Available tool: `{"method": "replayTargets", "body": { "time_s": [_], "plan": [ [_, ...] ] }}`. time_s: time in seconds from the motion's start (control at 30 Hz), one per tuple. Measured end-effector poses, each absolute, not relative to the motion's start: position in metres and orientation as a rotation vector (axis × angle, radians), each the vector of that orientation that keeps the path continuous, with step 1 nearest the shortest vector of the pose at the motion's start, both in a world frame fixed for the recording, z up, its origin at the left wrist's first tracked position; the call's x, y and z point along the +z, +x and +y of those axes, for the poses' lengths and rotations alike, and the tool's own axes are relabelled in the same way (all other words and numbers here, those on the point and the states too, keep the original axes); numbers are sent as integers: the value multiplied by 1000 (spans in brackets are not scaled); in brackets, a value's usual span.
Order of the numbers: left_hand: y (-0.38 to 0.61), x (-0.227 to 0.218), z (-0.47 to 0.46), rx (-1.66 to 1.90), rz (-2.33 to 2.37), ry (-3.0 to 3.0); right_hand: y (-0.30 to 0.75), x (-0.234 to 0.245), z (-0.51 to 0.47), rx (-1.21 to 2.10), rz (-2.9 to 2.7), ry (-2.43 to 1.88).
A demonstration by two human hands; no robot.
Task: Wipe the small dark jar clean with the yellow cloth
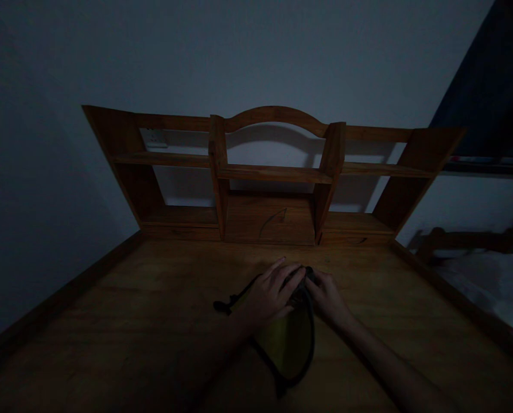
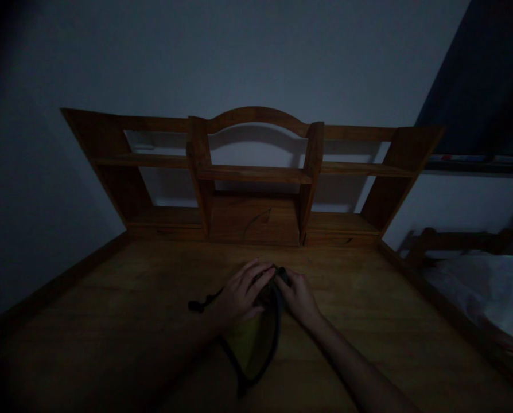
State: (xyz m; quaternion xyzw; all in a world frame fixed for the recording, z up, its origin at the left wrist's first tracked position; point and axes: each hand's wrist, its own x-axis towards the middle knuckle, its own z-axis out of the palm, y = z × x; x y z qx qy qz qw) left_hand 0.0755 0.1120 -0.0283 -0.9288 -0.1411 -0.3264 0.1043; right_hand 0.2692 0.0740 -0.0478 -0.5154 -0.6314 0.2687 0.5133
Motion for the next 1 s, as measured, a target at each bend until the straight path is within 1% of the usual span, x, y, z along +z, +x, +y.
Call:
{"method": "replayTargets", "body": {
  "time_s": [0.1,0.17,0.27,0.47,0.57,0.73,1.0],
  "plan": [
    [77,-27,111,-976,-370,-2662,272,-47,72,550,-1580,-1322],
    [77,-26,110,-964,-365,-2642,272,-46,72,559,-1575,-1302],
    [77,-26,111,-957,-375,-2623,269,-48,75,692,-1488,-1204],
    [75,-27,112,-960,-454,-2624,263,-58,81,1178,-1153,-1005],
    [75,-29,111,-973,-466,-2576,262,-55,78,1342,-1091,-945],
    [77,-31,115,-967,-502,-2566,260,-42,70,1468,-1081,-856],
    [75,-30,121,-1076,-524,-2645,261,-31,67,1538,-1085,-807]
  ]
}}
